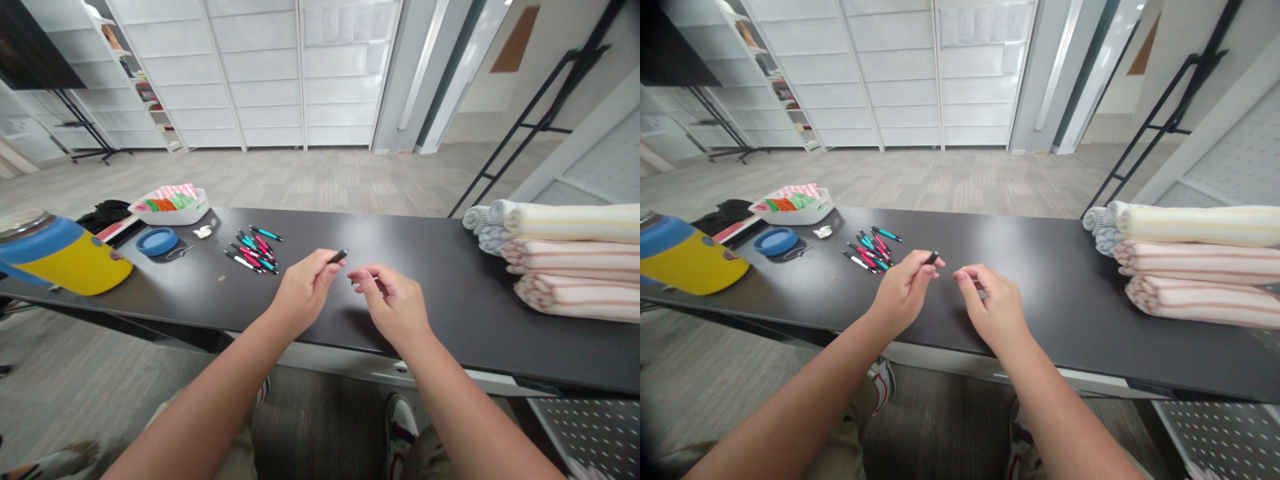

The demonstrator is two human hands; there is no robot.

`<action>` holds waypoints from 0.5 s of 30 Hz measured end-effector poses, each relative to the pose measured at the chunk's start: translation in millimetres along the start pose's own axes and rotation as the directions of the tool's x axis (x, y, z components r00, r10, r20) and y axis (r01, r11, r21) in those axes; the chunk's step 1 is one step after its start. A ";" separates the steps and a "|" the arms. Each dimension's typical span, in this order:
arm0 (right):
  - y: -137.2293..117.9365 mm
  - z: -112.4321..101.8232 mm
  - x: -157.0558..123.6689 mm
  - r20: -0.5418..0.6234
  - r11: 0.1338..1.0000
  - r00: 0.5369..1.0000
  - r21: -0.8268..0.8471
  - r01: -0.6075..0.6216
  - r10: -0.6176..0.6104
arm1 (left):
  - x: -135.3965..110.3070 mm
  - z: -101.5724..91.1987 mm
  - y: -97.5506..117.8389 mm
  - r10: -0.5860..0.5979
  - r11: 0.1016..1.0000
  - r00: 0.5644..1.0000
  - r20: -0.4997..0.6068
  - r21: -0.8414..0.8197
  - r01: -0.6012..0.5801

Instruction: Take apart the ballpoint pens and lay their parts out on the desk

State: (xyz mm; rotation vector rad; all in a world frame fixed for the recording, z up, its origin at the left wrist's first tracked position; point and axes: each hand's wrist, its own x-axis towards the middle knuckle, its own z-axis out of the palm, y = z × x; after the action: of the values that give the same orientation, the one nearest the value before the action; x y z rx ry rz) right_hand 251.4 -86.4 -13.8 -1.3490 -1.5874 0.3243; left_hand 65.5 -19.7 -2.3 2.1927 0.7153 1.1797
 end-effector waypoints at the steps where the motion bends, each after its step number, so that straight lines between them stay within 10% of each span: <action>1: 0.4 -2.3 0.3 -0.012 1.000 1.000 0.005 -0.015 0.015 | -0.4 -2.0 -1.0 0.070 0.978 0.995 0.071 0.191 -0.082; 8: 10.5 -4.0 6.1 0.150 0.991 0.988 -0.130 -0.015 0.034 | -11.1 -4.7 -18.5 0.346 0.619 0.870 0.350 0.612 -0.492; 15: 8.1 -5.3 8.0 0.237 0.995 0.966 -0.031 -0.094 0.098 | -13.1 -21.4 -20.2 0.374 0.689 0.893 0.249 0.570 -0.447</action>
State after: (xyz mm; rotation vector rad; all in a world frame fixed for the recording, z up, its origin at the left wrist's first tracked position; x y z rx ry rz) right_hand 261.3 -78.7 -13.2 -1.4476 -1.7279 0.5494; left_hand 36.9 -9.6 -13.4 3.0844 0.6315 1.1084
